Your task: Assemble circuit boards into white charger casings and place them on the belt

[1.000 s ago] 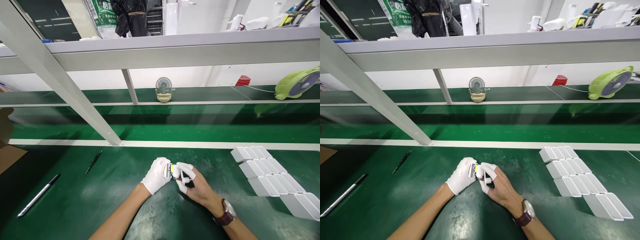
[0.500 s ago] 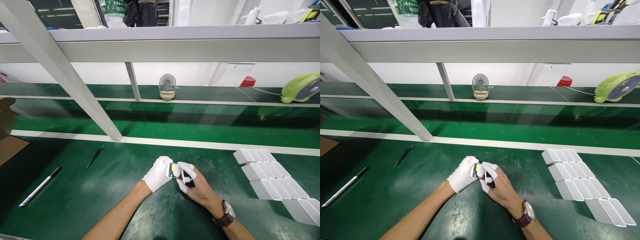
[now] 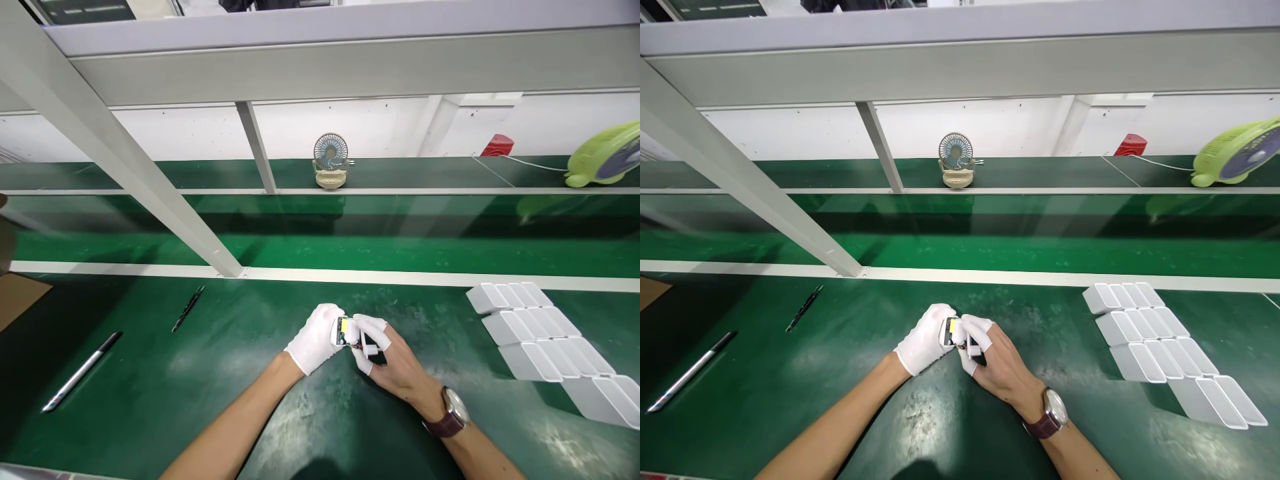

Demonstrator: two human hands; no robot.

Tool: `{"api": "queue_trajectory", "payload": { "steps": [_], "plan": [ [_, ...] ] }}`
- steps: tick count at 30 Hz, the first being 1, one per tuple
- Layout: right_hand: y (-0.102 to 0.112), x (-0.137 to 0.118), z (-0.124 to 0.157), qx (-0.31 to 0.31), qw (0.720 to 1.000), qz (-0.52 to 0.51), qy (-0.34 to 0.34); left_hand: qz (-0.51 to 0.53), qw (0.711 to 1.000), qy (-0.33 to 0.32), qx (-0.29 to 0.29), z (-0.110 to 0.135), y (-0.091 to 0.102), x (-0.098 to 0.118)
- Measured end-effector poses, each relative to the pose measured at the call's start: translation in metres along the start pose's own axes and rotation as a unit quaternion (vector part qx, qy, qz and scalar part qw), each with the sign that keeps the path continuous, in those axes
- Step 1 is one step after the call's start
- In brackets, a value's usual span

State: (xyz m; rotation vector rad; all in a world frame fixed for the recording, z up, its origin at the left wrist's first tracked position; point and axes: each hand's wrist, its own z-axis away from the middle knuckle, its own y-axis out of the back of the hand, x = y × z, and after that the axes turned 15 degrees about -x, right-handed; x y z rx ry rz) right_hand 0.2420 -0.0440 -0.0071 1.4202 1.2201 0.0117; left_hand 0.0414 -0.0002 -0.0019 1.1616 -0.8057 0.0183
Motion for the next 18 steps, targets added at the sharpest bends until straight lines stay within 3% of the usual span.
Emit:
{"api": "queue_trajectory", "payload": {
  "steps": [18],
  "plan": [
    [0.0, -0.0005, -0.0007, -0.001, 1.0, 0.016, 0.002, 0.008, 1.0, 0.002, 0.006, -0.0026, 0.0021, 0.0024]
  ]
}}
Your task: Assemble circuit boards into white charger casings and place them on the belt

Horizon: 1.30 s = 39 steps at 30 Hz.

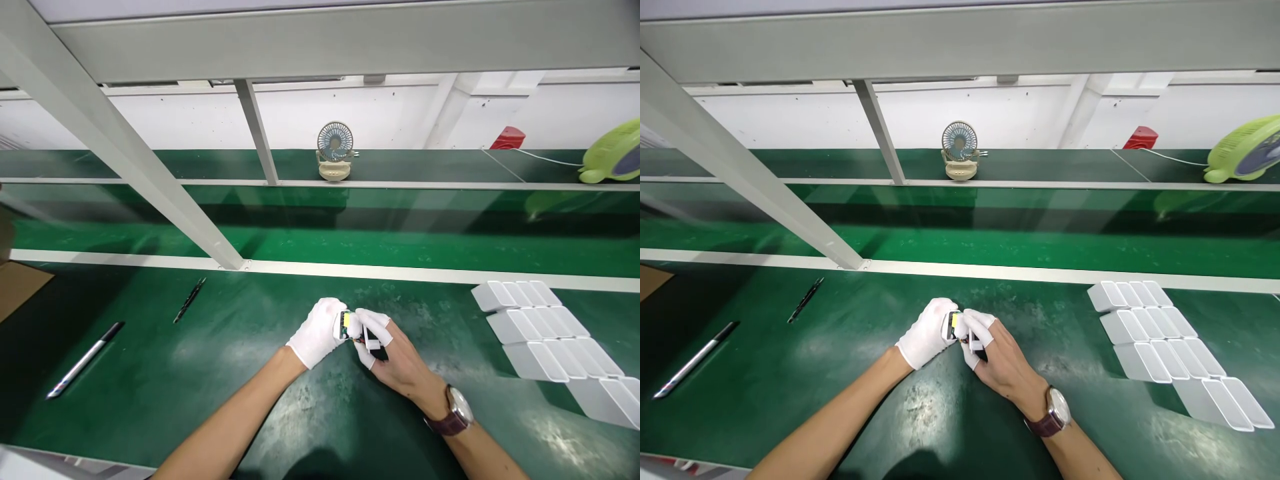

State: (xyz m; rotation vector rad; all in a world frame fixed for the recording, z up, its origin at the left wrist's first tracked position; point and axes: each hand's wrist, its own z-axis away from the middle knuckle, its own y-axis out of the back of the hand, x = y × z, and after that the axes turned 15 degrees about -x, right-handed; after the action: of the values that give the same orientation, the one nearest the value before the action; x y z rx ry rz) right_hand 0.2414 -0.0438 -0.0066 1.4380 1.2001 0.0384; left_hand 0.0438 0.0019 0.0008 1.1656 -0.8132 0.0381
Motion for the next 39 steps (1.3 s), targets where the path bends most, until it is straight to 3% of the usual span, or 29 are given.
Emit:
{"api": "queue_trajectory", "payload": {
  "steps": [13, 19, 21, 27, 32, 34, 39],
  "plan": [
    [-0.012, 0.0, -0.001, -0.005, 0.997, -0.064, -0.043, -0.017, 0.999, -0.012, 0.024, 0.006, -0.008, -0.006],
    [-0.008, -0.004, 0.003, 0.026, 0.992, -0.09, -0.082, -0.022, 0.988, -0.081, 0.126, 0.011, -0.018, -0.019],
    [-0.002, -0.004, 0.005, 0.026, 0.991, -0.111, -0.072, -0.007, 0.988, -0.092, 0.123, 0.013, -0.014, -0.02],
    [0.005, 0.002, 0.003, 0.053, 0.991, -0.121, -0.038, 0.215, 0.97, -0.094, 0.067, 0.019, 0.004, -0.017],
    [-0.004, 0.008, 0.0, -0.001, 0.999, -0.049, -0.001, 0.422, 0.905, -0.057, 0.026, 0.024, 0.009, -0.014],
    [-0.006, 0.01, -0.001, -0.006, 0.999, -0.026, 0.019, 0.471, 0.88, -0.049, 0.032, 0.026, 0.011, -0.013],
    [-0.006, 0.012, -0.002, -0.025, 0.999, 0.007, 0.042, 0.514, 0.852, -0.064, 0.07, 0.027, 0.011, -0.017]
  ]
}}
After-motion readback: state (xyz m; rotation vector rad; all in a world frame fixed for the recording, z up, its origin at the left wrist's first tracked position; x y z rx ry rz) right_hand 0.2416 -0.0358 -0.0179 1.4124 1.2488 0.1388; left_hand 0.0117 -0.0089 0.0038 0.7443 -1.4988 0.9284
